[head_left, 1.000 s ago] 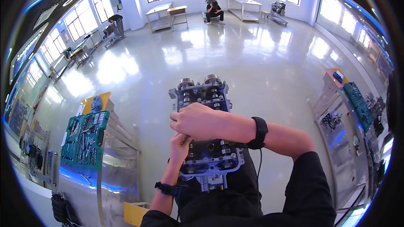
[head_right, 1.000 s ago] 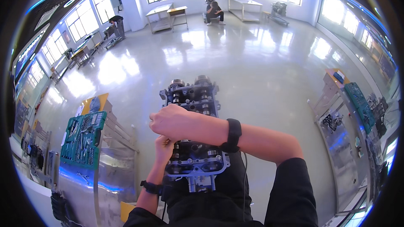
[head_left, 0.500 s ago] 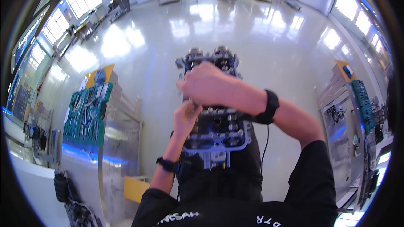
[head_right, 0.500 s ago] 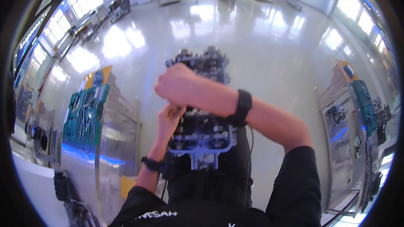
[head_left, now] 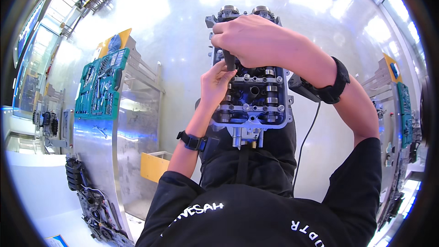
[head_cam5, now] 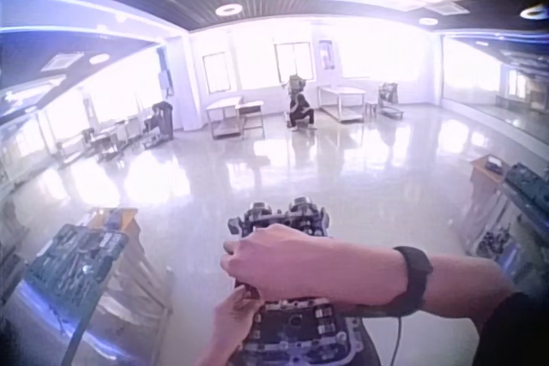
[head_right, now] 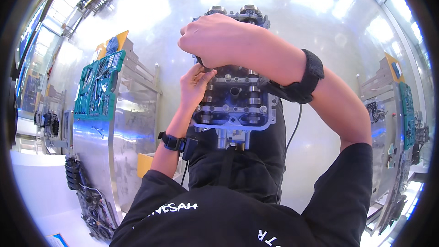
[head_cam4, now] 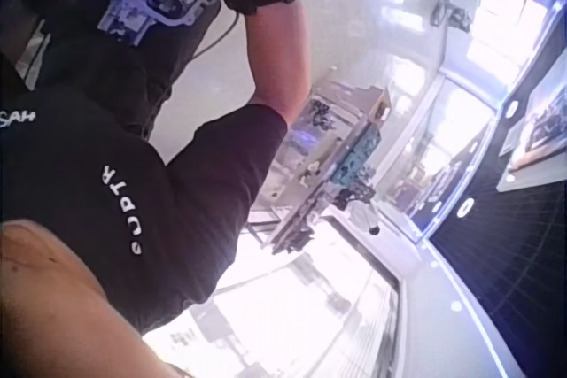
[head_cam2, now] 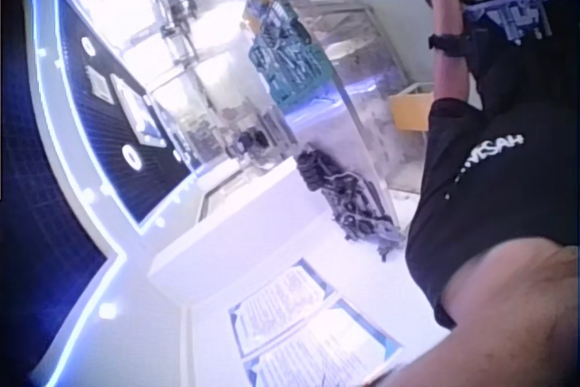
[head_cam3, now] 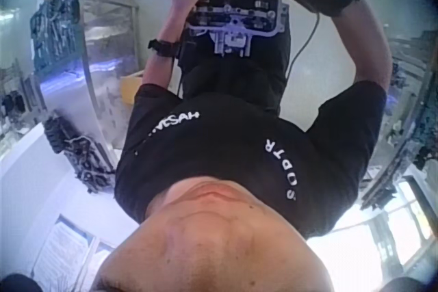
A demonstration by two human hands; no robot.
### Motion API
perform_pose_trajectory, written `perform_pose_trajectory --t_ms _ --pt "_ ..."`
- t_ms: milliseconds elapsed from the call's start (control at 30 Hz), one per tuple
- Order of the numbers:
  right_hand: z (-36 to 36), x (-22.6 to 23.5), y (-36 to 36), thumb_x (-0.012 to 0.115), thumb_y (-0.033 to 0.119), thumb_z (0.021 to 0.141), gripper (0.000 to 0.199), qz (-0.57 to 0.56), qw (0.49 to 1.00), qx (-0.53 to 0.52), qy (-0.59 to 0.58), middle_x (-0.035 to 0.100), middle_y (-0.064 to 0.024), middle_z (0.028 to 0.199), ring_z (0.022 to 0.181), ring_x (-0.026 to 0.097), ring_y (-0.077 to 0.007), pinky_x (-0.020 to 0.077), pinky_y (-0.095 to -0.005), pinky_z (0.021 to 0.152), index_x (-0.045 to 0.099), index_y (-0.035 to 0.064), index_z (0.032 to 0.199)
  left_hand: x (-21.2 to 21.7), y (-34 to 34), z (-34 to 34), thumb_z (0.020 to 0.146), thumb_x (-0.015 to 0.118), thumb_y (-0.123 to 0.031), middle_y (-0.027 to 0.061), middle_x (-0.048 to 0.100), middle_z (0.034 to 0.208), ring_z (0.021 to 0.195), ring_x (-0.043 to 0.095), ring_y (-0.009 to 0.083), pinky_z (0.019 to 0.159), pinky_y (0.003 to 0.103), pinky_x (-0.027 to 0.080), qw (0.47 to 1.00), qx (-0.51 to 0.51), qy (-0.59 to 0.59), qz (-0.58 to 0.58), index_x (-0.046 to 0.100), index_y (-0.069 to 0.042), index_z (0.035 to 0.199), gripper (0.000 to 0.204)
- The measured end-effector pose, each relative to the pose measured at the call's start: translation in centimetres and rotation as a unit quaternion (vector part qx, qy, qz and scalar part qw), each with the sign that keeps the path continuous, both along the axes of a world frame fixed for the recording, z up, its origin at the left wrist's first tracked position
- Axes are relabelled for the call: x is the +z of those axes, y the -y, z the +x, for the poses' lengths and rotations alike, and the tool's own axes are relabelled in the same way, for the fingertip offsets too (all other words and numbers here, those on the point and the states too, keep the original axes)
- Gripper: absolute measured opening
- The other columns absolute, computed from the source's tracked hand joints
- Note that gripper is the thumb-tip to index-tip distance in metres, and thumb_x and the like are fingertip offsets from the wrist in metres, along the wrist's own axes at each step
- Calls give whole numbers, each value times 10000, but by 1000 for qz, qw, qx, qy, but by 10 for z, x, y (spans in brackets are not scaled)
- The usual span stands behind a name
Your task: The recorder is seen assembling or working on an engine block, using a screwdriver to tighten or adjust components within the cylinder head.
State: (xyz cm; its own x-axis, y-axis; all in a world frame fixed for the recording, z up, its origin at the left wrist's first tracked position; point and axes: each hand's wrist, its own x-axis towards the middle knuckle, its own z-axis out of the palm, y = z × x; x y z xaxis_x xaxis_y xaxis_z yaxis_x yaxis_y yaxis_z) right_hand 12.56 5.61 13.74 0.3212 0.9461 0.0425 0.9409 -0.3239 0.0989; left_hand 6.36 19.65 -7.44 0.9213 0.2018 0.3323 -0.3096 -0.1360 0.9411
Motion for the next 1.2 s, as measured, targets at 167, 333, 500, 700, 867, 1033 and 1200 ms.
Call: perform_pose_trajectory --t_ms 167,333,500,700,867,1033,1200 --pt "-1 -5 1 732 -67 625 302 8 1000 26 -2 661 -139 948 857 700 -313 565 -410 692 665 -30 916 5 5 0 931 621 70 117 739 990 970 708 154 853 291 556 999 -38 -6 -30 633 85 1168 238" --pt "-5 -2 -1 726 4 681 198 36 999 -6 32 674 -136 775 734 707 -313 555 -382 634 647 -8 862 -2 1 2 892 708 27 126 737 969 939 699 138 835 294 566 999 -17 -25 -28 637 85 1130 255" --pt "-2 -14 -3 716 62 710 185 60 996 -10 63 659 -125 647 621 705 -300 543 -358 550 626 -5 856 11 8 1 829 799 -19 116 729 895 813 681 106 756 277 573 999 -4 -41 -25 645 57 1076 301" --pt "-5 -24 -13 716 113 729 199 72 993 -45 79 684 -128 694 676 729 -281 558 -356 560 640 2 875 10 1 0 827 784 -15 98 725 837 718 639 88 634 260 528 998 29 -15 45 673 54 983 203" --pt "-16 -14 -2 670 147 818 170 80 995 -45 37 659 -143 671 665 703 -342 552 -417 611 598 -4 850 -4 4 3 828 771 -15 110 732 808 740 660 94 661 282 537 999 32 -2 39 698 34 987 182" --pt "-21 0 7 668 -23 763 275 84 995 -31 -32 633 -152 994 966 651 -352 528 -431 783 664 -24 1038 4 1 -1 874 733 -40 129 710 750 664 667 128 617 289 514 998 45 20 50 713 13 995 134" --pt "-2 -5 0 656 -71 713 314 73 995 46 -46 623 -146 999 942 649 -344 517 -436 766 683 -9 1019 20 1 -8 927 680 -75 111 690 691 620 638 115 577 273 471 991 18 -96 89 736 -6 995 112"
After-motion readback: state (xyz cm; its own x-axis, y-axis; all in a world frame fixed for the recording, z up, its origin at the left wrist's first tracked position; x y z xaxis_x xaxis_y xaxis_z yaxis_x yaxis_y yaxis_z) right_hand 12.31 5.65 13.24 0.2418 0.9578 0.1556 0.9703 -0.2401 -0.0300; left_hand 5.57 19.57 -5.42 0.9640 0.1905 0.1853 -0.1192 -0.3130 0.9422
